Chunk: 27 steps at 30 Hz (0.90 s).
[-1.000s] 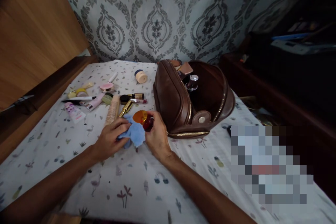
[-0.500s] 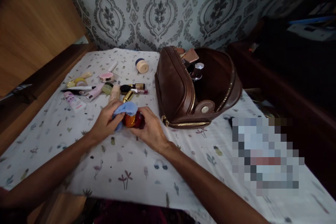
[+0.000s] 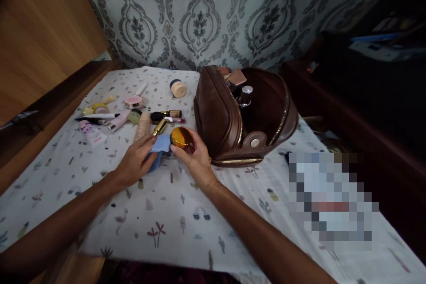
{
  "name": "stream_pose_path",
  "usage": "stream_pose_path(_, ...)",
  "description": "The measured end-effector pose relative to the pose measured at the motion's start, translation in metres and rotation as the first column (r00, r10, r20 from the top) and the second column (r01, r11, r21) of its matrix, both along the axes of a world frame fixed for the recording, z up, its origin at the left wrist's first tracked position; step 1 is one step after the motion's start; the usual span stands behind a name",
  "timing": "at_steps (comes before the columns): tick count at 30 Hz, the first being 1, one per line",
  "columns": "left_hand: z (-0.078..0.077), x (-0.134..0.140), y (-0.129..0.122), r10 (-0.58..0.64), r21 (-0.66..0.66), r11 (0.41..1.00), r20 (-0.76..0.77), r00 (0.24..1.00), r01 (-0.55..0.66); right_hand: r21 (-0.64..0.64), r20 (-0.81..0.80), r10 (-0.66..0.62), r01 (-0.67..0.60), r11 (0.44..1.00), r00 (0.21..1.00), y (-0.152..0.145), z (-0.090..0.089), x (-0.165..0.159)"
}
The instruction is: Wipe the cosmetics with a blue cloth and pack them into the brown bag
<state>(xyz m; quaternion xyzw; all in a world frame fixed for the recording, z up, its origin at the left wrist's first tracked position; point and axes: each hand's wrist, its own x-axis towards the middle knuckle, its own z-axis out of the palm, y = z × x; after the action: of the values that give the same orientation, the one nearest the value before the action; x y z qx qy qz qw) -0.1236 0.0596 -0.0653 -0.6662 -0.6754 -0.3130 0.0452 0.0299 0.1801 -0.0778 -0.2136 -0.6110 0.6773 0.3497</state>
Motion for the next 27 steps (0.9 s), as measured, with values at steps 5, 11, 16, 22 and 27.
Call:
stream_pose_path(5,0.008,-0.002,-0.002,-0.102,0.013,0.995,-0.065,0.993,0.103,-0.037,-0.058,0.005,-0.007,0.999,0.998,-0.002,0.001,0.0)
stream_pose_path(11,-0.004,0.001,0.0,-0.118,-0.072,0.992,-0.26,0.958,0.102,0.147,-0.039,0.003,0.003,0.989,0.999,-0.008,0.013,0.005)
stream_pose_path(16,0.005,-0.009,0.0,-0.182,-0.071,0.982,-0.121,0.976,0.174,0.208,0.018,0.024,-0.027,0.978,1.0,-0.01,0.018,0.008)
stream_pose_path(22,0.051,-0.022,-0.001,-0.125,-0.123,0.986,-0.062,0.99,0.117,0.226,-0.077,0.026,-0.008,0.974,0.997,-0.011,0.047,0.023)
stream_pose_path(27,0.093,0.015,0.029,-0.064,0.084,0.993,-0.174,0.983,0.079,0.237,-0.237,0.037,0.021,0.971,0.971,0.004,0.093,0.066)
